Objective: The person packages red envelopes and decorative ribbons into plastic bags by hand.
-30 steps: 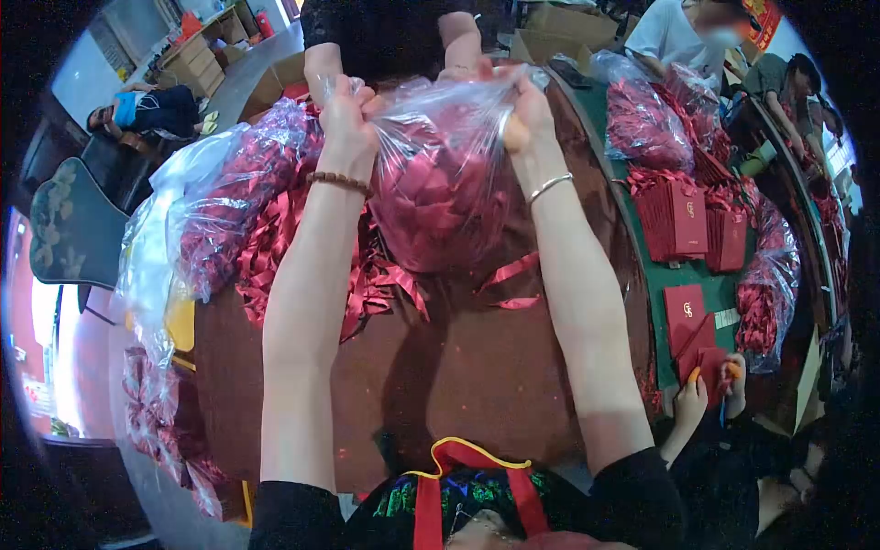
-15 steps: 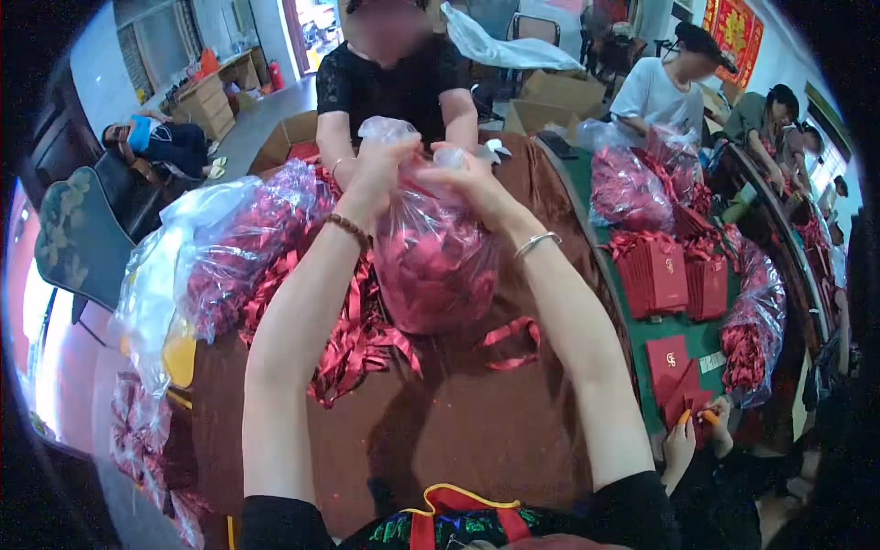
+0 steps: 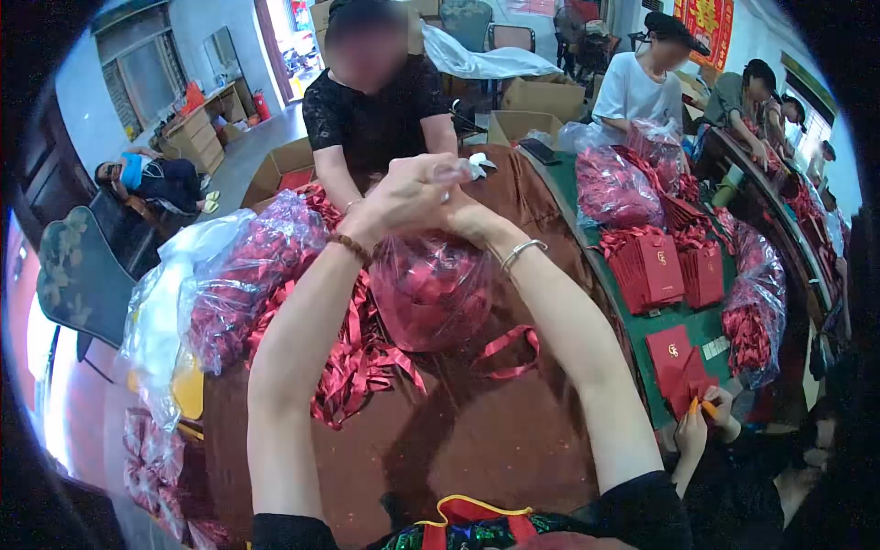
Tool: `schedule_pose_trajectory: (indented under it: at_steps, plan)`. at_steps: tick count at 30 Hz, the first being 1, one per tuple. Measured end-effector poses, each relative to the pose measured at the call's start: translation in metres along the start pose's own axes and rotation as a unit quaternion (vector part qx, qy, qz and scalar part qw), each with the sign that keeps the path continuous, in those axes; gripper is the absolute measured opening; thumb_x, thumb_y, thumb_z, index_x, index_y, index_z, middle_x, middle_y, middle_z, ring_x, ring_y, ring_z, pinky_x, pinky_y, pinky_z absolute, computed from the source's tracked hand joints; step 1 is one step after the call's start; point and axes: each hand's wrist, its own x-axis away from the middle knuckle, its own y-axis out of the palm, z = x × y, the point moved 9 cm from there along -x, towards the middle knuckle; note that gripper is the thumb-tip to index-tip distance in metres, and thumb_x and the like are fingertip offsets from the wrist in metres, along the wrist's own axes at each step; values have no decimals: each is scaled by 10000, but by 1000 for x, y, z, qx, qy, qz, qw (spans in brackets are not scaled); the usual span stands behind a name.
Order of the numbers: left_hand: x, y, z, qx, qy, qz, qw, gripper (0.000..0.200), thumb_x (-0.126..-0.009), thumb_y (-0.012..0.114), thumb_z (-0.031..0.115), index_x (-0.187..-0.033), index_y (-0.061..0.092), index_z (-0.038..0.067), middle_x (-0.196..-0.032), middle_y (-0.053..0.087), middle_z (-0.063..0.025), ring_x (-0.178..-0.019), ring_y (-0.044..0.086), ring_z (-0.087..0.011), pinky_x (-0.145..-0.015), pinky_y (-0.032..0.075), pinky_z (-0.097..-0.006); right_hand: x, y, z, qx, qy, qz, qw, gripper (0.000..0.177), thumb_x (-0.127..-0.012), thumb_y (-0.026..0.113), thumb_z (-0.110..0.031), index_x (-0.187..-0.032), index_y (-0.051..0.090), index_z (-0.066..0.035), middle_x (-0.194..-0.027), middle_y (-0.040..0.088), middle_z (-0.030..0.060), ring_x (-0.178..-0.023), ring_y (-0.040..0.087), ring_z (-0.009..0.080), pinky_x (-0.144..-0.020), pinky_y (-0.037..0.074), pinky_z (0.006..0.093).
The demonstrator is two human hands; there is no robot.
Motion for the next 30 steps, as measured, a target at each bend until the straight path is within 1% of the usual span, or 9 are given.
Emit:
schedule_pose_trajectory:
  at_steps: [9, 11, 13, 15, 17, 18, 22, 27, 30]
  plan:
    - [-13, 6, -16, -189, -73, -120, 972, 264, -842, 534, 253, -934, 569, 8, -765, 572, -50, -763, 515, -106, -732, 423, -246, 0, 8, 8, -112, 65, 23, 991, 337, -851, 527, -227, -1136, 498, -51, -1018, 551, 39, -896, 495, 90, -748, 422, 250]
    - [0, 9, -23, 65, -104, -195, 973, 295, -817, 571, 246, -990, 578, 7, -923, 580, -41, -857, 525, -130, -787, 409, -239, 6, 10, 3, -145, 110, 42, 982, 302, -857, 518, -245, -1083, 526, -45, -940, 563, 16, -809, 501, 80, -685, 423, 252]
    - [18, -15, -7, 226, -155, -164, 948, 544, -758, 638, 176, -1233, 418, 27, -1184, 468, -83, -1117, 423, -158, -948, 328, -286, 4, 9, 13, -137, 96, 70, 983, 170, -852, 495, -121, -963, 598, -42, -932, 597, 19, -814, 533, 112, -730, 438, 281]
    - [28, -41, -35, 188, -174, -14, 967, 800, -713, 682, 183, -1343, 211, 38, -1289, 363, -119, -1200, 339, -183, -994, 279, -299, 1, 8, 12, -151, 40, 68, 985, 187, -848, 519, -137, -989, 588, -35, -912, 601, 22, -815, 534, 112, -731, 430, 276]
    - [37, -5, -53, 87, -149, -162, 972, 1076, -650, 753, 276, -1356, -4, -18, -1372, 194, -203, -1256, 260, -217, -1012, 258, -295, 3, 12, 11, -210, 111, 68, 969, 205, -842, 544, -163, -998, 587, -37, -904, 600, 17, -827, 533, 104, -740, 427, 276]
    - [40, -7, -52, 65, -180, -126, 973, 1155, -629, 768, 271, -1341, -90, -31, -1369, 217, -203, -1222, 317, -215, -998, 278, -292, 1, 11, 3, -239, 29, 78, 967, 236, -840, 550, -170, -1024, 581, -26, -924, 602, 27, -838, 540, 110, -742, 432, 267]
    - [43, 5, -36, 131, -224, -88, 962, 1208, -604, 784, 218, -1314, -155, -55, -1328, 296, -194, -1161, 394, -204, -960, 320, -275, 7, 7, 17, -256, 89, 73, 960, 247, -810, 582, -153, -1023, 561, -30, -914, 591, 35, -801, 547, 101, -717, 446, 250]
    - [45, -1, -39, 96, -198, -8, 975, 1044, -611, 767, 183, -1349, 57, -22, -1254, 372, -137, -1105, 418, -191, -938, 355, -279, 5, 7, 16, -299, 18, 86, 950, 225, -824, 563, -155, -1001, 563, -16, -915, 593, 35, -764, 564, 105, -664, 465, 253]
    - [46, 5, -71, 135, -175, 1, 975, 762, -626, 742, 62, -1234, 283, 44, -1083, 471, -52, -1019, 472, -151, -853, 424, -278, -3, 10, 25, -383, 76, 82, 917, 246, -832, 562, -204, -1005, 556, -29, -914, 591, 39, -781, 570, 117, -673, 470, 271]
